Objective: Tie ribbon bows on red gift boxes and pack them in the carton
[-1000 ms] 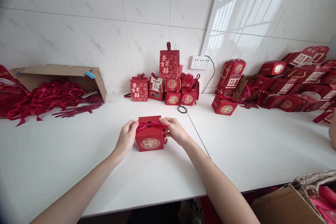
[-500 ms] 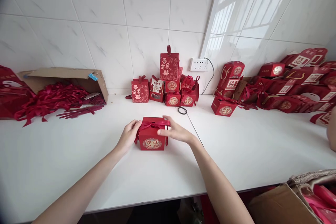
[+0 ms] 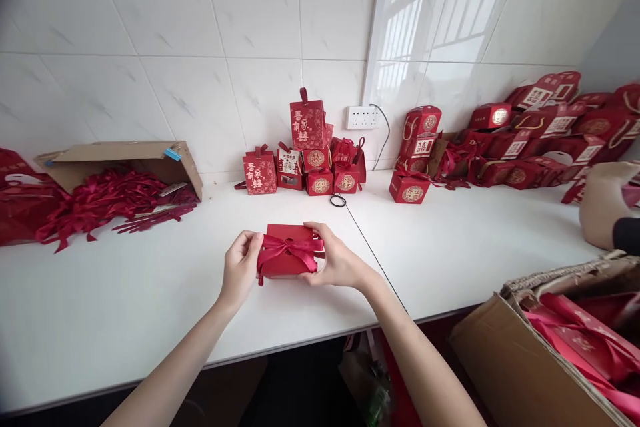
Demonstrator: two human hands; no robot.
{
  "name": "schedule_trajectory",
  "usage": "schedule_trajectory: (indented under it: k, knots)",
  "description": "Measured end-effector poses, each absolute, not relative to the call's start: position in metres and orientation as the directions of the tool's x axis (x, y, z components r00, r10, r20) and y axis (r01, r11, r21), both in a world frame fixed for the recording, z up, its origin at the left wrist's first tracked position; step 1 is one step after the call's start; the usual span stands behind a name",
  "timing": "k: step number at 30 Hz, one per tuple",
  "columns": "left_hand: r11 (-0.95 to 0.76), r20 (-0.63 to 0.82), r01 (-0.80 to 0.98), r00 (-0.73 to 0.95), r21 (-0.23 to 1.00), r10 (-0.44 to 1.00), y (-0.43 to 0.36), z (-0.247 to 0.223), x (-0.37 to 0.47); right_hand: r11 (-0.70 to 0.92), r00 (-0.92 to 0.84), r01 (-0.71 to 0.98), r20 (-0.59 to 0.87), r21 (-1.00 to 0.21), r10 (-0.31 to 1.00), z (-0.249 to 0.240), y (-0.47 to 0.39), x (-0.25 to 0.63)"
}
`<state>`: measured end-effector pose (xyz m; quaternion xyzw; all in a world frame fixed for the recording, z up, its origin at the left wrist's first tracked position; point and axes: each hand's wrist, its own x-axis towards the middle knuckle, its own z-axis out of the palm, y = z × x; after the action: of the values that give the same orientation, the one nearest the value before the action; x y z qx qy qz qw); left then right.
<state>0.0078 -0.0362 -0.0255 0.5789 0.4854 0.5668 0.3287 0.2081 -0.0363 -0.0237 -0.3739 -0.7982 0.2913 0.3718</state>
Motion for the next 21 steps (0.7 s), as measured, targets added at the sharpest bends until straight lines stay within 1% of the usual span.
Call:
schedule_trajectory:
  k: [2, 3, 4, 6, 7, 8, 9, 10, 11, 13, 15, 17, 19, 20, 21]
  knots:
    - [-0.448, 0.495, 0.304, -0.098, 0.841, 0.863, -0.054, -0.022, 0.01, 0.672, -0.38, 0.461, 0.555, -0.58, 0.74, -0.026, -0.053, 0.209]
    - [-0.536, 0.597, 0.376, -0.059, 0.756, 0.8, -0.062, -0.02, 0.011, 0.699, -0.357, 0.492, 0.612, -0.519, 0.705, -0.027, -0.061, 0.21]
    - [-0.634, 0.704, 0.442, 0.007, 0.635, 0.71, -0.071, -0.018, 0.014, 0.715, -0.337, 0.514, 0.655, -0.474, 0.676, -0.028, -0.069, 0.211]
    - [-0.811, 0.872, 0.506, 0.206, 0.293, 0.443, -0.087, -0.014, 0.02, 0.736, -0.312, 0.55, 0.72, -0.395, 0.62, -0.028, -0.084, 0.216]
    - [-0.862, 0.904, 0.493, 0.307, 0.115, 0.297, -0.094, -0.011, 0.024, 0.743, -0.31, 0.574, 0.749, -0.344, 0.586, -0.027, -0.091, 0.218]
    - [-0.885, 0.906, 0.465, 0.387, -0.03, 0.172, -0.101, -0.008, 0.029, 0.744, -0.31, 0.602, 0.774, -0.29, 0.553, -0.026, -0.098, 0.221]
    - [-0.891, 0.895, 0.436, 0.439, -0.13, 0.084, -0.108, -0.005, 0.034, 0.737, -0.312, 0.633, 0.793, -0.237, 0.523, -0.023, -0.105, 0.223]
    - [-0.892, 0.884, 0.413, 0.467, -0.186, 0.032, -0.114, -0.002, 0.039, 0.724, -0.31, 0.662, 0.809, -0.193, 0.499, -0.021, -0.111, 0.226]
    - [-0.894, 0.877, 0.397, 0.481, -0.206, 0.011, -0.118, 0.001, 0.043, 0.709, -0.307, 0.687, 0.821, -0.158, 0.481, -0.018, -0.117, 0.228]
    - [-0.907, 0.874, 0.369, 0.485, -0.203, 0.002, -0.126, 0.005, 0.05, 0.683, -0.301, 0.723, 0.842, -0.104, 0.447, -0.012, -0.128, 0.233]
    - [-0.923, 0.879, 0.339, 0.476, -0.181, 0.003, -0.131, 0.008, 0.055, 0.662, -0.307, 0.747, 0.855, -0.056, 0.419, -0.008, -0.136, 0.239]
    - [-0.942, 0.892, 0.308, 0.452, -0.133, 0.021, -0.132, 0.01, 0.059, 0.636, -0.311, 0.772, 0.859, -0.021, 0.406, -0.008, -0.143, 0.245]
    - [-0.948, 0.918, 0.314, 0.39, -0.055, 0.076, -0.128, 0.011, 0.062, 0.59, -0.279, 0.807, 0.862, -0.029, 0.424, -0.01, -0.152, 0.253]
    - [-0.941, 0.928, 0.339, 0.354, -0.01, 0.118, -0.124, 0.012, 0.063, 0.567, -0.242, 0.822, 0.862, -0.062, 0.446, -0.012, -0.157, 0.257]
    - [-0.925, 0.93, 0.378, 0.325, 0.04, 0.172, -0.116, 0.013, 0.065, 0.546, -0.186, 0.828, 0.86, -0.124, 0.476, -0.015, -0.163, 0.262]
